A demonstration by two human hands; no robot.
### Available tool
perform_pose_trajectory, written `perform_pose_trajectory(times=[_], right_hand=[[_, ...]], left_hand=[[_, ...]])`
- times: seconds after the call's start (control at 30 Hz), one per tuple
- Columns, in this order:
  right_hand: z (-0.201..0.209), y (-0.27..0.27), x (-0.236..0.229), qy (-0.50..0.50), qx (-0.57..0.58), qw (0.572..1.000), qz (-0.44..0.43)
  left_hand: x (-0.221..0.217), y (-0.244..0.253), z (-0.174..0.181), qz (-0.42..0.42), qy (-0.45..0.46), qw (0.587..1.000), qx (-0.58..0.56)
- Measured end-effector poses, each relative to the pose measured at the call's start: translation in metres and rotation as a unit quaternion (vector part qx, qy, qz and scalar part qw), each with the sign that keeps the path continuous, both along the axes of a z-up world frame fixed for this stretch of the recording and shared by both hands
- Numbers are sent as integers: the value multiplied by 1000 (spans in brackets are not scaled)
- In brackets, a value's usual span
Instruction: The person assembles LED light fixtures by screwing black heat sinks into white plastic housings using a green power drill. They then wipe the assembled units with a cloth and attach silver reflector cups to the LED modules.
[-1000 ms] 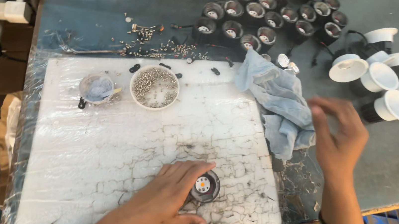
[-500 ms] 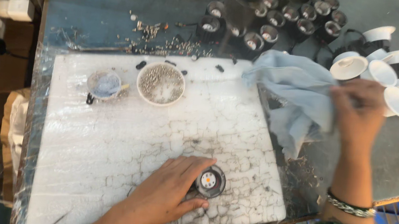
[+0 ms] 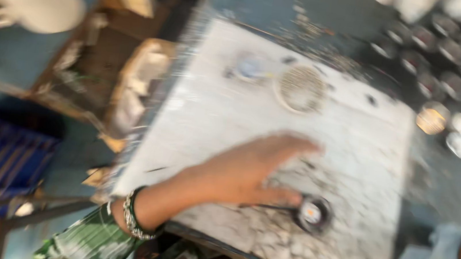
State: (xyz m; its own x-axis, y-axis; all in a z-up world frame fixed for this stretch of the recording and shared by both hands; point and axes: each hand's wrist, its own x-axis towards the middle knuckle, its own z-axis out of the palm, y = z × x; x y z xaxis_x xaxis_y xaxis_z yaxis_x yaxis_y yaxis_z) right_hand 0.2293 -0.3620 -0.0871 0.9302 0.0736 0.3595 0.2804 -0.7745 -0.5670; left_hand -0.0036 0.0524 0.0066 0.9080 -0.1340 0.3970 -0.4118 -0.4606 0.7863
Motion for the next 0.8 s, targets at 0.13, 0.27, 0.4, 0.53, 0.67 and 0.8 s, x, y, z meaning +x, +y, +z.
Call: perform_pose_trajectory(times=[0.13, 0.27, 0.4, 0.53, 0.67, 0.8], right_hand=[[-25, 17, 19, 59, -40, 997, -3], [-32, 26, 33, 95, -54, 994, -19], [-33, 42, 46, 119, -67, 991, -16], [-32, 54, 36, 141, -69, 988, -10], [-25, 55, -8, 136, -41, 990, -5], [4, 58, -57, 64, 70, 994, 47]], left_hand=[[-41, 109, -3, 390, -255, 884, 47], [-96, 216, -35, 607, -259, 751, -21], [-117, 304, -81, 671, -231, 699, 89], [-106, 354, -91, 652, -253, 712, 64], [-95, 370, -74, 640, -257, 718, 97], [-81, 342, -39, 562, -264, 774, 127]])
